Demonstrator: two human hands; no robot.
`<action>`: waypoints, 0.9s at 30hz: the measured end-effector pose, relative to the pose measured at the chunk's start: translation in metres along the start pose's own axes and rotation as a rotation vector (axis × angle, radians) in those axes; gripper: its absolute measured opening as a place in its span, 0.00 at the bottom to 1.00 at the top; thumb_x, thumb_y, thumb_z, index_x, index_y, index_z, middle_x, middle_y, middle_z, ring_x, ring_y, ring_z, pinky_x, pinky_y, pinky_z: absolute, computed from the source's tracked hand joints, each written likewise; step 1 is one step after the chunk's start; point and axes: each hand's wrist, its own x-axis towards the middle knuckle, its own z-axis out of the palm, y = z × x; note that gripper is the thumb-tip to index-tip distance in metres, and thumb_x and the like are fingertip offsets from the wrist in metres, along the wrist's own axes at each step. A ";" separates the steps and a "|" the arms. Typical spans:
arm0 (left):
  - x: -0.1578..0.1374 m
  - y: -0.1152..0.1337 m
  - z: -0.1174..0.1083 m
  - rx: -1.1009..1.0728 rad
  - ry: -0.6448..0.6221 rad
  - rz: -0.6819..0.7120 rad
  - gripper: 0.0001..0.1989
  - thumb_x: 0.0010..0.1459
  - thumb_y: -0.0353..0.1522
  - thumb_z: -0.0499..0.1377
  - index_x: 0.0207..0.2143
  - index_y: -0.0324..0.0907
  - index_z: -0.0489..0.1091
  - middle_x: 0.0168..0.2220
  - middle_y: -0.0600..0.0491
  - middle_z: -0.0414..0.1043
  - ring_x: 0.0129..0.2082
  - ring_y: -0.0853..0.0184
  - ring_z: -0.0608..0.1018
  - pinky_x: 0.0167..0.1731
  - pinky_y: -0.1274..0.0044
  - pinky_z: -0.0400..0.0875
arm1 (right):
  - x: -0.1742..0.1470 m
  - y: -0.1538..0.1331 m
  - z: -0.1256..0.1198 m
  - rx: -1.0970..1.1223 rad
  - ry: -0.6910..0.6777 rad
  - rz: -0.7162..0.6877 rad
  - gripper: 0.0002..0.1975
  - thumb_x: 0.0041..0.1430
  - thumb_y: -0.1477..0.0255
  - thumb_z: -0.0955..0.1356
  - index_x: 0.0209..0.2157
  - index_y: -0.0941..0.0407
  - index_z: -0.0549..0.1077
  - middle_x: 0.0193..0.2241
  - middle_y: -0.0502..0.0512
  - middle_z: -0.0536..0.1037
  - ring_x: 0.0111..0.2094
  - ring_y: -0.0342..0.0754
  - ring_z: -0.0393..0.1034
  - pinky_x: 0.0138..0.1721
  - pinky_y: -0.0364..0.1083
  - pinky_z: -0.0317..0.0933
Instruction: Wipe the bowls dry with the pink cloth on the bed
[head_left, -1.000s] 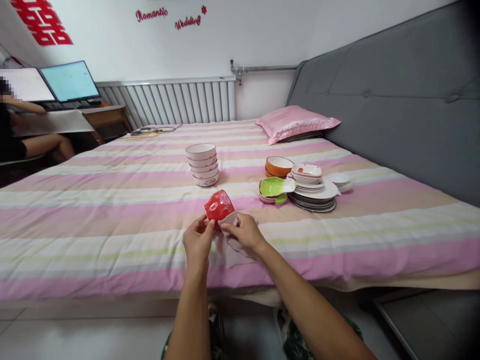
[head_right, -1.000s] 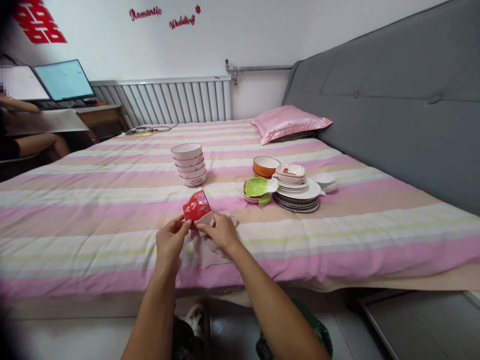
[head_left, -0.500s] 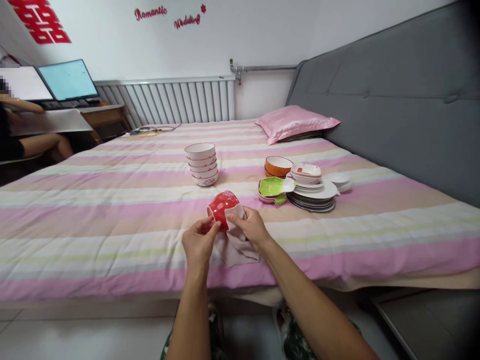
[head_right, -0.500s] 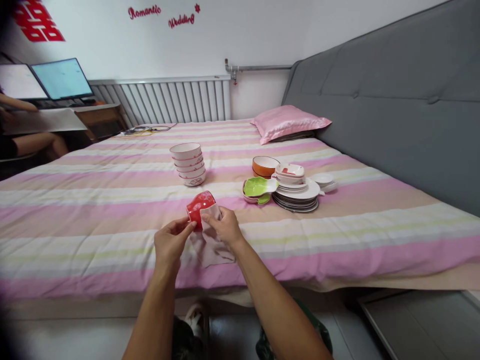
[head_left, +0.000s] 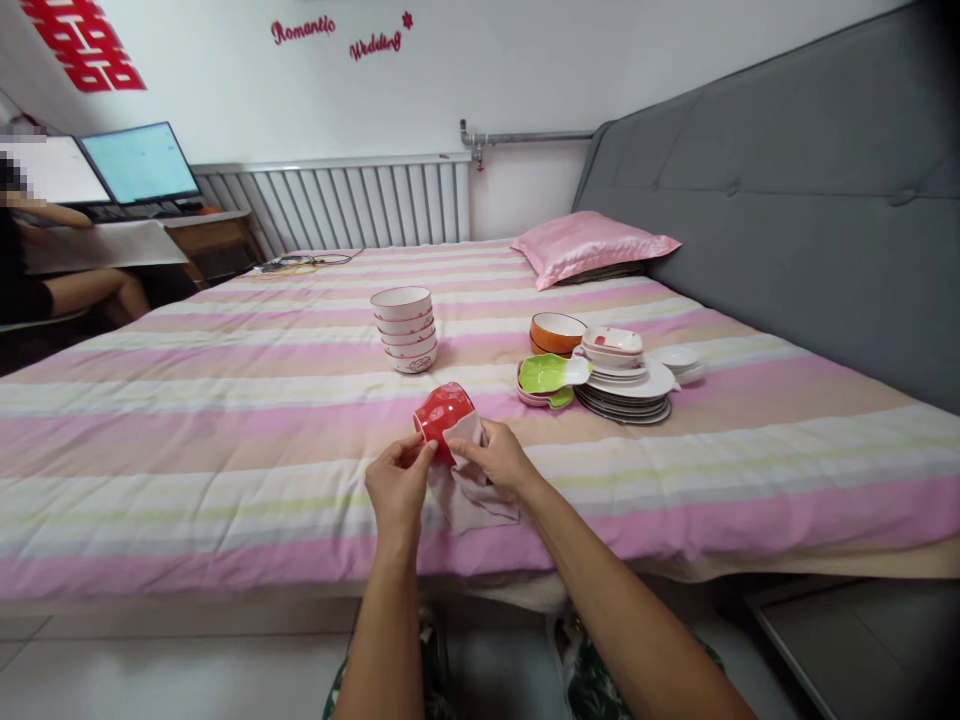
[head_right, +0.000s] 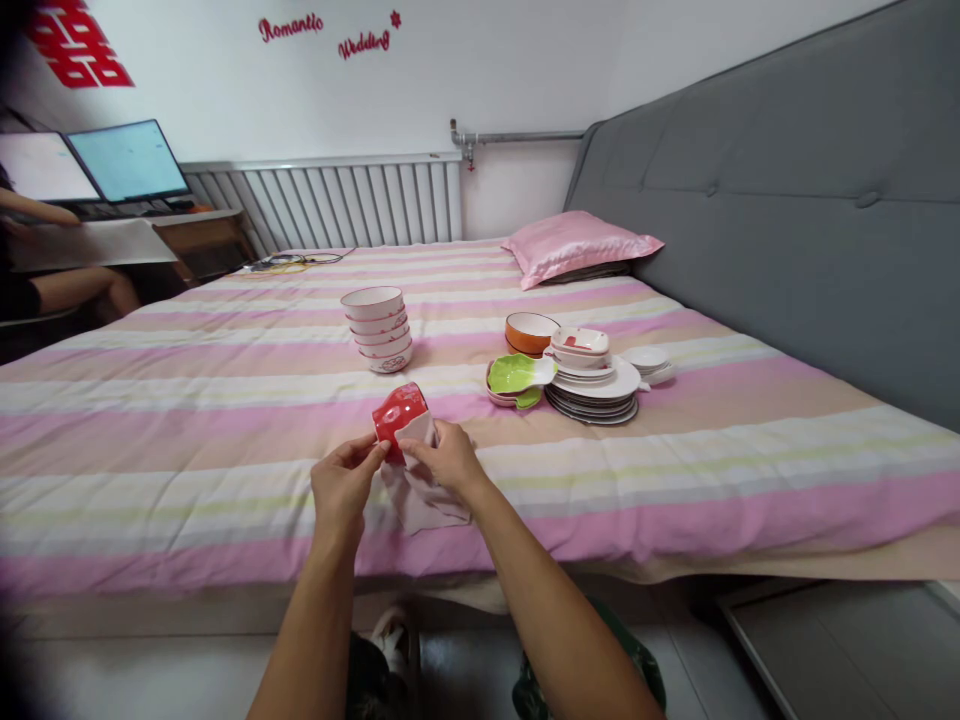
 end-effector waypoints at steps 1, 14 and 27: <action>0.000 0.000 0.000 -0.001 0.005 -0.002 0.19 0.36 0.35 0.68 0.33 0.34 0.76 0.26 0.49 0.77 0.26 0.67 0.76 0.30 0.76 0.71 | 0.000 0.000 0.000 -0.012 -0.002 -0.002 0.17 0.43 0.60 0.72 0.28 0.59 0.73 0.23 0.51 0.74 0.23 0.44 0.66 0.23 0.42 0.61; 0.003 0.001 0.002 -0.011 0.060 -0.018 0.20 0.36 0.36 0.68 0.32 0.33 0.76 0.24 0.49 0.76 0.23 0.68 0.75 0.26 0.77 0.69 | -0.001 0.004 0.004 -0.064 -0.030 -0.010 0.15 0.46 0.60 0.70 0.27 0.58 0.69 0.19 0.48 0.70 0.18 0.41 0.63 0.19 0.39 0.55; 0.006 0.002 0.002 -0.015 0.081 -0.032 0.20 0.36 0.37 0.68 0.32 0.33 0.76 0.23 0.49 0.75 0.23 0.68 0.75 0.25 0.77 0.68 | 0.001 0.012 0.006 -0.146 -0.035 -0.030 0.14 0.48 0.61 0.70 0.27 0.58 0.68 0.21 0.48 0.72 0.21 0.43 0.68 0.21 0.40 0.58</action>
